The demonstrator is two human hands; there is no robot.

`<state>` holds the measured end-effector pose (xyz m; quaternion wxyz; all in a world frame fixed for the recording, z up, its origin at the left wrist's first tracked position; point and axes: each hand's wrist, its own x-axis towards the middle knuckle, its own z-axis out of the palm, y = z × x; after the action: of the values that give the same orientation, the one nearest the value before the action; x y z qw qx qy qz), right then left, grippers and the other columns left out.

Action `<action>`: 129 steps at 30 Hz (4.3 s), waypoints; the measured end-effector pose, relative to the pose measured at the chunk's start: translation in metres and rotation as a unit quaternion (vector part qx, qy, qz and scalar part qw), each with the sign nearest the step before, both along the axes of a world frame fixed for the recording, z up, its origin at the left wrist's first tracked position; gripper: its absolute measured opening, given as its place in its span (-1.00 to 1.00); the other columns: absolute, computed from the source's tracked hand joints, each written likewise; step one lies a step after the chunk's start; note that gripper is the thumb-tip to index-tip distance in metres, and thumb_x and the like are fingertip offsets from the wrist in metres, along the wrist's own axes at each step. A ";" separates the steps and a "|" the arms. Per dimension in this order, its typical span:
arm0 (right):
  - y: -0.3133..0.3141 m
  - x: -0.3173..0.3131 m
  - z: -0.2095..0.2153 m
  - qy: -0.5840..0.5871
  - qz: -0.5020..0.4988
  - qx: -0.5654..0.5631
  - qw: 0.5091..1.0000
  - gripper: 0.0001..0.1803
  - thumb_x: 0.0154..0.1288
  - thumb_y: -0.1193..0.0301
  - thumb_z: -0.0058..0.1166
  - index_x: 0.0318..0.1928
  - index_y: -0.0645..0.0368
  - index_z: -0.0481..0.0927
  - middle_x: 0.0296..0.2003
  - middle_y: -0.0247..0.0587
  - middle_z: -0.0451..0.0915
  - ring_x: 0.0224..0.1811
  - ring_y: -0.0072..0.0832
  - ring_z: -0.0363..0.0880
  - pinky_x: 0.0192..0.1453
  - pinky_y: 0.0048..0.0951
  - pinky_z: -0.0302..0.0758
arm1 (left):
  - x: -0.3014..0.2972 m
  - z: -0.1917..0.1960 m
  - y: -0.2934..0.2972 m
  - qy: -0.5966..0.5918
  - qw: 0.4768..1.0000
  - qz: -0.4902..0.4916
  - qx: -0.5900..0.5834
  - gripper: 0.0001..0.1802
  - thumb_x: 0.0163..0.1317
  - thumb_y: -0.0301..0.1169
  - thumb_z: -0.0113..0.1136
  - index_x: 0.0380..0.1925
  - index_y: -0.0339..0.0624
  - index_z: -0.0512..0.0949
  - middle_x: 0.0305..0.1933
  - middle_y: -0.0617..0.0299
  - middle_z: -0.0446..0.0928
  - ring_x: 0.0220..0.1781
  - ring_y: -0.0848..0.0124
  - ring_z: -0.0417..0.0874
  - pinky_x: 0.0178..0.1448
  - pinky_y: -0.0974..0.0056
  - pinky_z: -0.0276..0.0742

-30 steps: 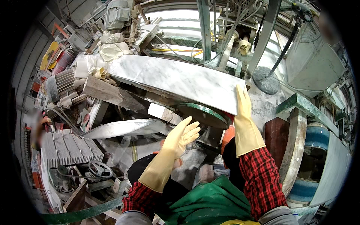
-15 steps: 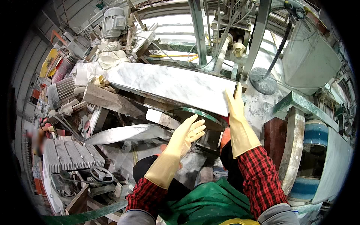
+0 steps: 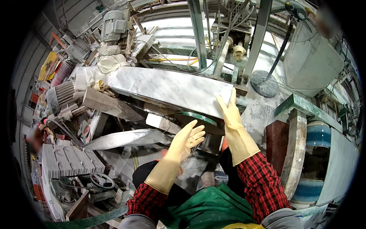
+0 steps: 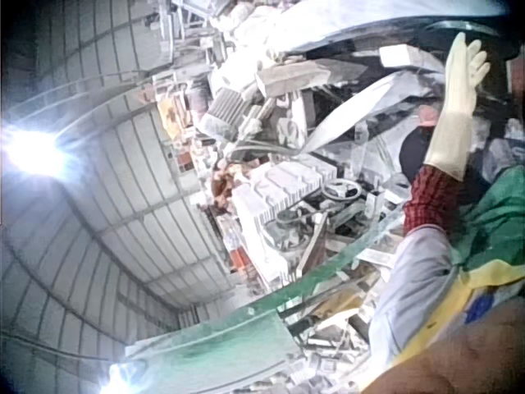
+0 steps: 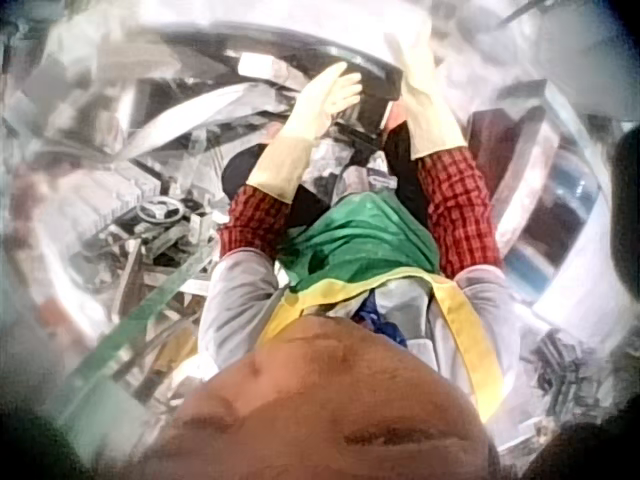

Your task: The person repeatedly picks up rectangular ceramic tiles and presses them against a rotating red polishing wheel to smooth the edges. They handle the tiles one at a time, flipping them to treat different sides, and place them back on a nearby surface after each pass.

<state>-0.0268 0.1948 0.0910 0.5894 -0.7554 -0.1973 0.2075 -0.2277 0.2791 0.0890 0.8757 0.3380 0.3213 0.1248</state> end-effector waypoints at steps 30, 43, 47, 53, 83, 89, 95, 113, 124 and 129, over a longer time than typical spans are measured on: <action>-0.050 0.035 0.020 0.237 -0.132 0.274 0.923 -0.33 0.41 0.15 0.10 0.36 0.29 0.29 0.31 0.14 0.39 0.41 -0.17 0.32 0.49 -0.27 0.23 | 0.014 0.028 0.007 -0.026 0.999 0.024 0.031 -0.38 0.31 -0.07 0.21 0.22 -0.26 0.41 0.15 -0.02 0.56 0.07 0.25 0.64 0.10 0.23 0.61; -0.028 0.011 0.018 0.296 0.017 0.300 0.907 -0.51 0.44 0.29 0.07 0.28 0.24 0.43 0.15 -0.08 0.57 0.22 -0.38 0.52 0.37 -0.39 0.36 | 0.026 0.012 -0.004 -0.001 0.996 -0.080 0.046 -0.41 0.46 -0.02 0.00 0.11 -0.41 0.41 -0.07 0.00 0.63 -0.12 0.28 0.72 0.02 0.22 0.70; -0.036 0.014 0.029 0.322 0.022 0.275 0.906 -0.48 0.40 0.27 0.14 0.28 0.21 0.43 0.15 -0.11 0.57 0.21 -0.41 0.53 0.35 -0.42 0.37 | 0.030 0.007 -0.004 -0.005 0.995 -0.084 0.045 -0.40 0.46 0.00 0.01 0.12 -0.40 0.42 -0.03 -0.03 0.63 -0.10 0.26 0.72 0.02 0.21 0.70; -0.045 0.016 0.032 0.321 0.030 0.242 0.915 -0.52 0.42 0.21 0.12 0.24 0.19 0.48 0.14 0.00 0.57 0.18 -0.31 0.55 0.33 -0.36 0.42 | 0.038 0.006 -0.005 0.015 0.994 -0.096 0.047 -0.45 0.47 -0.05 -0.03 0.13 -0.38 0.42 -0.02 -0.01 0.62 -0.10 0.28 0.72 0.02 0.23 0.70; -0.043 0.010 0.022 0.344 0.083 0.245 0.903 -0.53 0.43 0.20 0.09 0.24 0.17 0.49 0.12 0.02 0.59 0.17 -0.27 0.58 0.34 -0.31 0.44 | 0.042 0.015 -0.010 0.034 0.996 -0.073 0.029 -0.55 0.34 -0.16 0.14 0.04 -0.30 0.48 -0.11 0.07 0.64 -0.17 0.35 0.71 -0.06 0.29 0.70; -0.041 0.008 0.029 0.343 0.078 0.228 0.908 -0.56 0.51 0.26 -0.05 0.25 0.23 0.47 0.15 0.03 0.56 0.20 -0.27 0.56 0.35 -0.33 0.43 | 0.040 0.013 -0.010 0.023 0.996 -0.080 0.044 -0.45 0.40 -0.09 0.06 0.14 -0.35 0.42 -0.03 0.03 0.62 -0.13 0.33 0.71 -0.01 0.27 0.69; -0.041 0.008 0.025 0.345 0.080 0.242 0.903 -0.54 0.43 0.20 0.10 0.22 0.18 0.51 0.11 0.02 0.60 0.16 -0.28 0.58 0.34 -0.30 0.43 | 0.038 0.012 -0.010 0.020 0.995 -0.084 0.051 -0.44 0.41 -0.08 0.04 0.15 -0.36 0.42 0.02 -0.01 0.59 -0.08 0.31 0.69 0.04 0.23 0.67; -0.041 0.007 0.028 0.344 0.083 0.231 0.906 -0.53 0.44 0.19 0.07 0.22 0.19 0.49 0.11 0.02 0.60 0.16 -0.30 0.58 0.34 -0.32 0.43 | 0.039 0.013 -0.009 0.019 0.996 -0.076 0.041 -0.47 0.40 -0.12 0.07 0.13 -0.39 0.42 -0.03 -0.01 0.61 -0.14 0.32 0.71 -0.01 0.26 0.71; -0.041 0.006 0.029 0.347 0.088 0.237 0.903 -0.54 0.44 0.18 0.08 0.21 0.19 0.51 0.10 0.01 0.61 0.16 -0.30 0.58 0.35 -0.33 0.42 | 0.037 0.012 -0.010 0.011 0.996 -0.076 0.047 -0.45 0.43 -0.10 0.04 0.15 -0.39 0.40 -0.03 -0.01 0.62 -0.12 0.31 0.72 -0.01 0.25 0.71; -0.042 0.006 0.030 0.347 0.087 0.234 0.904 -0.54 0.43 0.18 0.08 0.21 0.19 0.51 0.10 0.00 0.61 0.16 -0.31 0.58 0.35 -0.33 0.41 | 0.038 0.011 -0.010 0.004 0.996 -0.078 0.046 -0.45 0.43 -0.10 0.04 0.16 -0.39 0.39 -0.02 -0.02 0.62 -0.12 0.31 0.72 -0.01 0.26 0.71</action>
<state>-0.0204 0.1531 0.1205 0.7600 -0.4560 -0.0877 0.4547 -0.1901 0.2696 0.1002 0.8651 0.4022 0.2918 0.0690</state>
